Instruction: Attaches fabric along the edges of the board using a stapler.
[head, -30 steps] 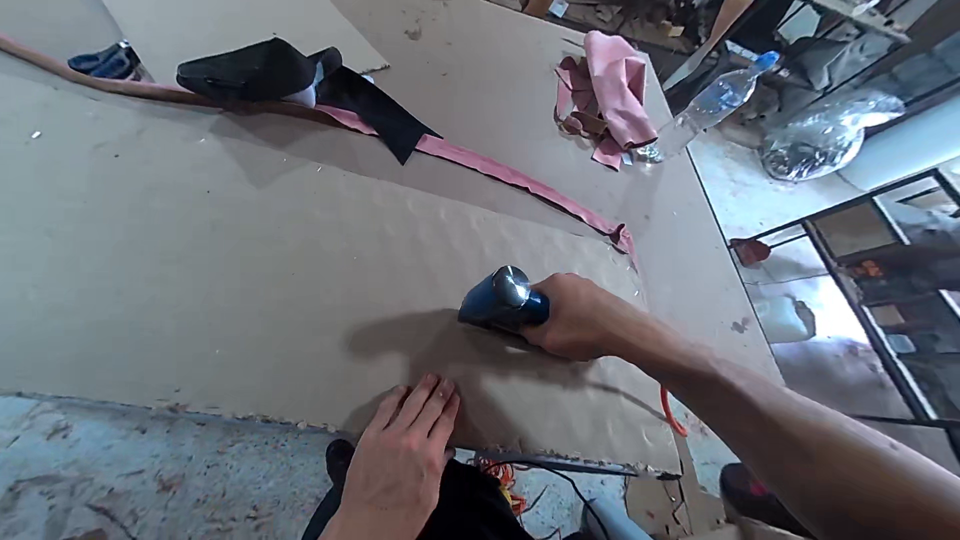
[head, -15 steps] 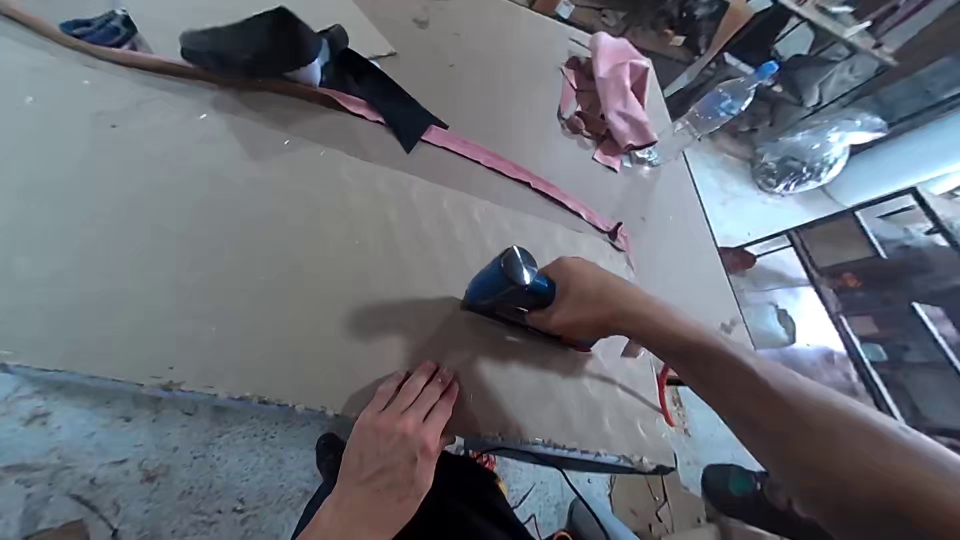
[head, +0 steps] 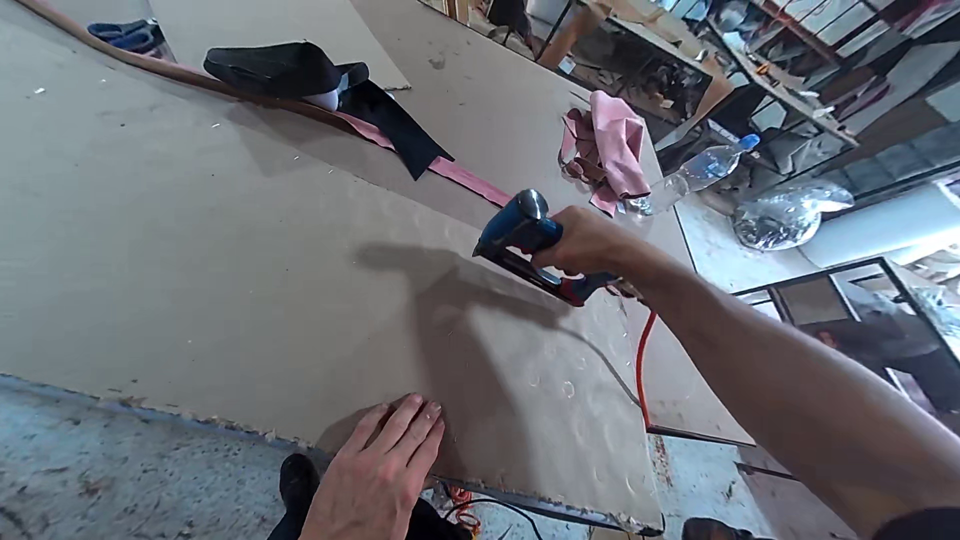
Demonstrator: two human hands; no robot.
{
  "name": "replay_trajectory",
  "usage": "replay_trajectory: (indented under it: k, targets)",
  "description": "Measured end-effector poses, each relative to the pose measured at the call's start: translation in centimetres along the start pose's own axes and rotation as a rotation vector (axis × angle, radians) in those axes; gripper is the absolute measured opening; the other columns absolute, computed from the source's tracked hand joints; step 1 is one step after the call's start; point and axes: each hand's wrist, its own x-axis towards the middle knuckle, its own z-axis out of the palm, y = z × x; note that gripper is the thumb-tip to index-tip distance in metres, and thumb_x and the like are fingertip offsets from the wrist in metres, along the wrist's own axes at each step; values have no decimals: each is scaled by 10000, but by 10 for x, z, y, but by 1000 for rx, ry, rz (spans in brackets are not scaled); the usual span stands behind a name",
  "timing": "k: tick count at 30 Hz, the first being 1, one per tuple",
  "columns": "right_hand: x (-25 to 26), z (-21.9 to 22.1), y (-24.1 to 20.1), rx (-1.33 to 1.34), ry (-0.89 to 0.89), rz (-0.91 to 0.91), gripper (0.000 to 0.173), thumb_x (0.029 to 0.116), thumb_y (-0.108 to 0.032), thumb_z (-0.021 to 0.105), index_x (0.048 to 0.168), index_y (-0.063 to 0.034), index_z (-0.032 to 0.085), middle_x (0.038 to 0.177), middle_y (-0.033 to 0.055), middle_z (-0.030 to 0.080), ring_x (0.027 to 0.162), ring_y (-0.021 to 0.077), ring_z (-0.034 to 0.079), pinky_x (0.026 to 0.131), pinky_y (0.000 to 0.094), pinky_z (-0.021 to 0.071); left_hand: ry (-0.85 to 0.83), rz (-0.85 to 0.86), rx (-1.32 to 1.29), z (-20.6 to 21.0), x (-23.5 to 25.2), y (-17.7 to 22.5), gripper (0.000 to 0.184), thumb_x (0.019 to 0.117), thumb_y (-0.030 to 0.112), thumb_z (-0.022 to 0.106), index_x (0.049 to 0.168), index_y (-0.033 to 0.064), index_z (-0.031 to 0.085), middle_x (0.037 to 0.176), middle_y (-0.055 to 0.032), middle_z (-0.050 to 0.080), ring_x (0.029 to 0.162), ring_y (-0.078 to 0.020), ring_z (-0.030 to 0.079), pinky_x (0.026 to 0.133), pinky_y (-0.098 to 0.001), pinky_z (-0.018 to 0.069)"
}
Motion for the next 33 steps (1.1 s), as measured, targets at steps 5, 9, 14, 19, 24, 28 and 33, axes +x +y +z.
replay_trajectory:
  k: [5,9,14,19,24,28,33]
  targets:
    - [39,-7,5,44,-32,83,194,881,-218,784,879,-47,693,611,88,625,462,177,577,487,362,518,21,-7,-3,0,-5,2,469,922,339,716,1350,158,657,1502,39,570,1406,-210,511,1113,-463,439]
    - [50,-6,4,31,-73,82,204,888,-182,774,816,-26,665,584,92,598,444,171,556,470,352,498,11,-26,-27,3,-6,0,432,949,338,681,1340,156,661,1499,40,573,1403,-216,515,1119,-465,432]
    - [30,-6,-9,-36,-101,82,210,854,-180,781,802,-18,659,601,112,603,467,208,566,494,413,508,12,-22,-60,7,-4,-2,403,970,306,648,1343,154,655,1495,31,578,1401,-228,519,1117,-474,441]
    - [-1,10,-18,-77,-149,21,177,852,-190,779,795,-61,673,613,87,606,485,203,568,491,406,487,34,-34,-54,8,-3,-1,375,994,293,614,1336,147,661,1472,20,599,1382,-236,540,1112,-478,449]
    - [-15,27,-11,-44,-124,4,217,849,-229,774,718,-94,667,590,62,612,493,191,581,497,425,486,47,-29,-55,12,-3,0,368,996,293,608,1322,133,666,1461,16,607,1358,-238,561,1114,-465,445]
    - [-33,36,-14,-59,-76,-33,178,840,-253,781,746,-135,685,637,34,627,584,192,610,554,458,486,42,-37,-63,10,-2,0,379,974,259,642,1328,124,664,1470,10,602,1361,-241,561,1118,-475,439]
    - [-68,48,-31,-76,-131,-99,181,838,-243,774,718,-166,662,634,-7,618,590,146,603,546,418,475,63,-33,-62,11,-2,2,375,956,254,665,1307,123,678,1452,8,617,1343,-236,578,1104,-466,454]
